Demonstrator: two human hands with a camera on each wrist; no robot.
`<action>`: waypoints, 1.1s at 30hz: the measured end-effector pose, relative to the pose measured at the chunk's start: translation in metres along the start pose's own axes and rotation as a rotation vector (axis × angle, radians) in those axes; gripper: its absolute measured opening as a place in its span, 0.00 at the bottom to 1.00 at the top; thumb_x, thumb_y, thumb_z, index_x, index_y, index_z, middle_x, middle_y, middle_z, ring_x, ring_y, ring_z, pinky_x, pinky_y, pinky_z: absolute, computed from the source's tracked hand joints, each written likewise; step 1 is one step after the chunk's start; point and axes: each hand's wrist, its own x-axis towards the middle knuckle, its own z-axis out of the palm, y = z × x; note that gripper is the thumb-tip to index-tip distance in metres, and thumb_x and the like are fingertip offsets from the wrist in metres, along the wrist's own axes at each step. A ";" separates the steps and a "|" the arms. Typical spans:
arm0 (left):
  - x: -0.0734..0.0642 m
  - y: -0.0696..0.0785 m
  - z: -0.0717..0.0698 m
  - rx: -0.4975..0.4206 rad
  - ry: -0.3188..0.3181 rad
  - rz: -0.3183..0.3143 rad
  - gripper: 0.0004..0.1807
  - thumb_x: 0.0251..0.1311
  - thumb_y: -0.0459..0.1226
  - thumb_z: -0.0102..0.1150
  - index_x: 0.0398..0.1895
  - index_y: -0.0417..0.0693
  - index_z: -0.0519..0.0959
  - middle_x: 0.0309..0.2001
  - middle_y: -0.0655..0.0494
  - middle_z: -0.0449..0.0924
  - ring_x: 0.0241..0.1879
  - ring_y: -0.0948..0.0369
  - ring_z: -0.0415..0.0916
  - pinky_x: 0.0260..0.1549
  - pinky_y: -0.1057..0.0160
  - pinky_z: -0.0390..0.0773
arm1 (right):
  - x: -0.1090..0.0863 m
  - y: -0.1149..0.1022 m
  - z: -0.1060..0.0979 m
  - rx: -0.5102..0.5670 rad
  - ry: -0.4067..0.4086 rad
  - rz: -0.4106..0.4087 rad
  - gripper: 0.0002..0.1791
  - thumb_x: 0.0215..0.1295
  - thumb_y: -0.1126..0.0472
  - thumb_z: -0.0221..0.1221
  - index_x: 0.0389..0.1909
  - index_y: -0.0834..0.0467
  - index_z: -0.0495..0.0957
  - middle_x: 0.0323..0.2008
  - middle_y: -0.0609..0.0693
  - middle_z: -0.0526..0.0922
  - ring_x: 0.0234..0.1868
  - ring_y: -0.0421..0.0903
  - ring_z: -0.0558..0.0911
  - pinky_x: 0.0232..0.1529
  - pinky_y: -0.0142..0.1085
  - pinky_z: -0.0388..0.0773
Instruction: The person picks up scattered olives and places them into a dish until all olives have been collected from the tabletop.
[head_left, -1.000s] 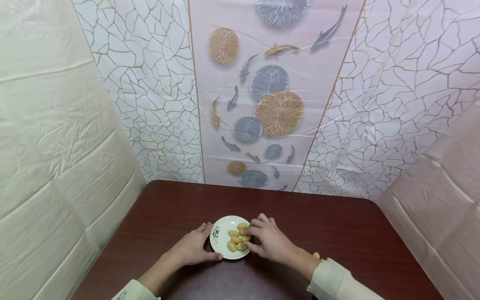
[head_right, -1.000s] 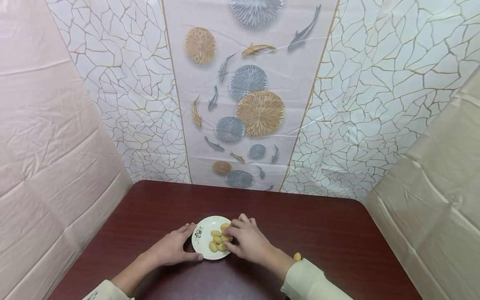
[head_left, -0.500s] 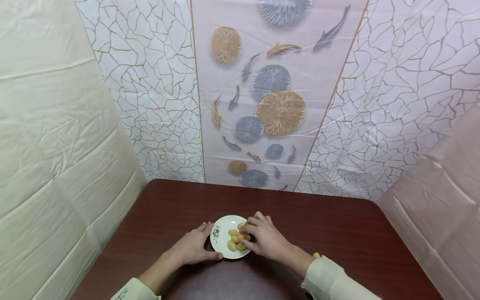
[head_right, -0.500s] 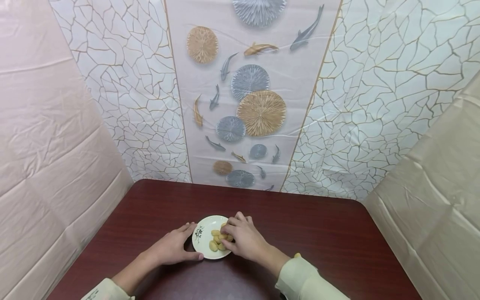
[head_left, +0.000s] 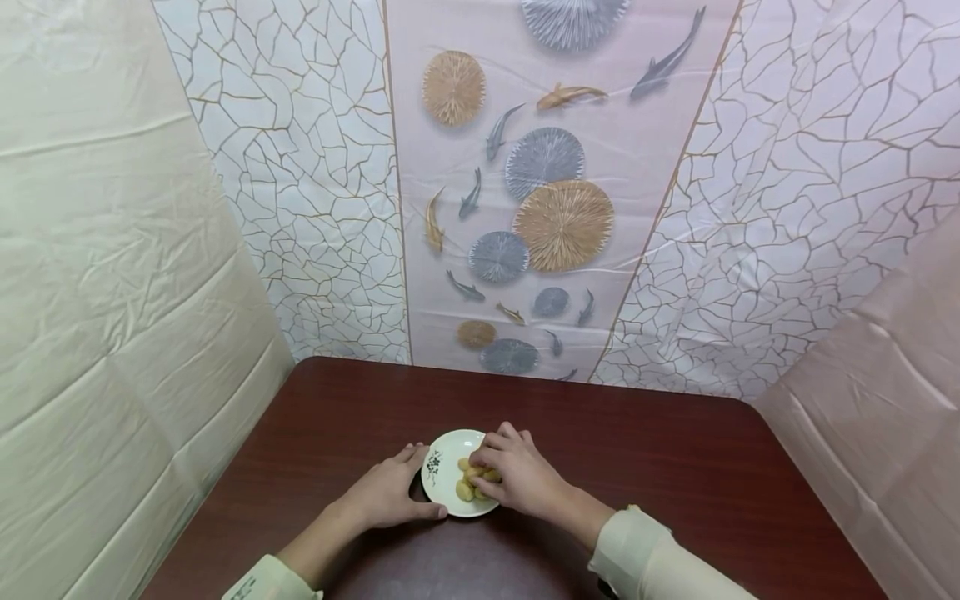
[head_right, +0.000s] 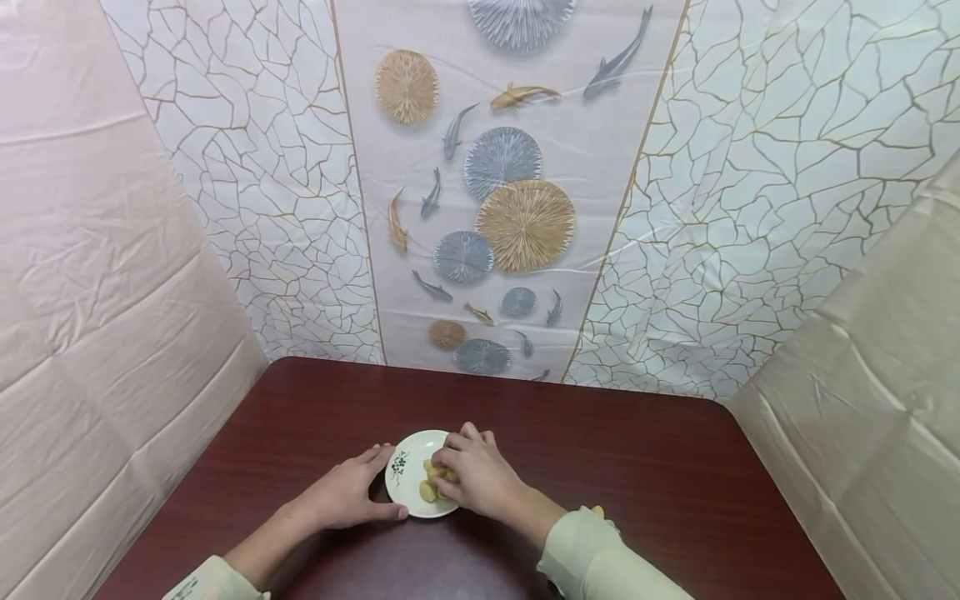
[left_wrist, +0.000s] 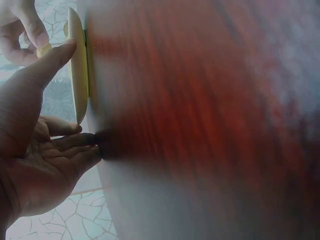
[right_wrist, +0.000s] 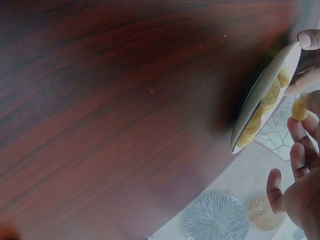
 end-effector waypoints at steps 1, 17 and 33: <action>0.000 0.000 0.000 0.000 -0.001 0.000 0.66 0.54 0.68 0.78 0.83 0.33 0.65 0.80 0.28 0.68 0.78 0.32 0.71 0.71 0.33 0.77 | 0.001 0.000 0.001 -0.004 0.003 -0.002 0.08 0.70 0.51 0.76 0.46 0.47 0.91 0.47 0.41 0.88 0.46 0.39 0.71 0.48 0.38 0.64; 0.001 0.000 0.000 0.003 -0.008 -0.021 0.67 0.54 0.69 0.78 0.84 0.33 0.64 0.81 0.28 0.67 0.79 0.33 0.70 0.72 0.34 0.77 | 0.016 -0.005 0.012 -0.020 -0.053 0.002 0.09 0.71 0.51 0.75 0.47 0.47 0.90 0.45 0.42 0.84 0.46 0.40 0.69 0.48 0.38 0.64; 0.000 0.001 -0.002 0.012 -0.015 -0.021 0.66 0.55 0.69 0.78 0.85 0.34 0.64 0.82 0.29 0.66 0.80 0.34 0.69 0.72 0.33 0.77 | 0.029 -0.011 0.024 -0.052 -0.043 -0.050 0.10 0.71 0.52 0.75 0.48 0.49 0.91 0.46 0.44 0.84 0.46 0.42 0.72 0.45 0.35 0.64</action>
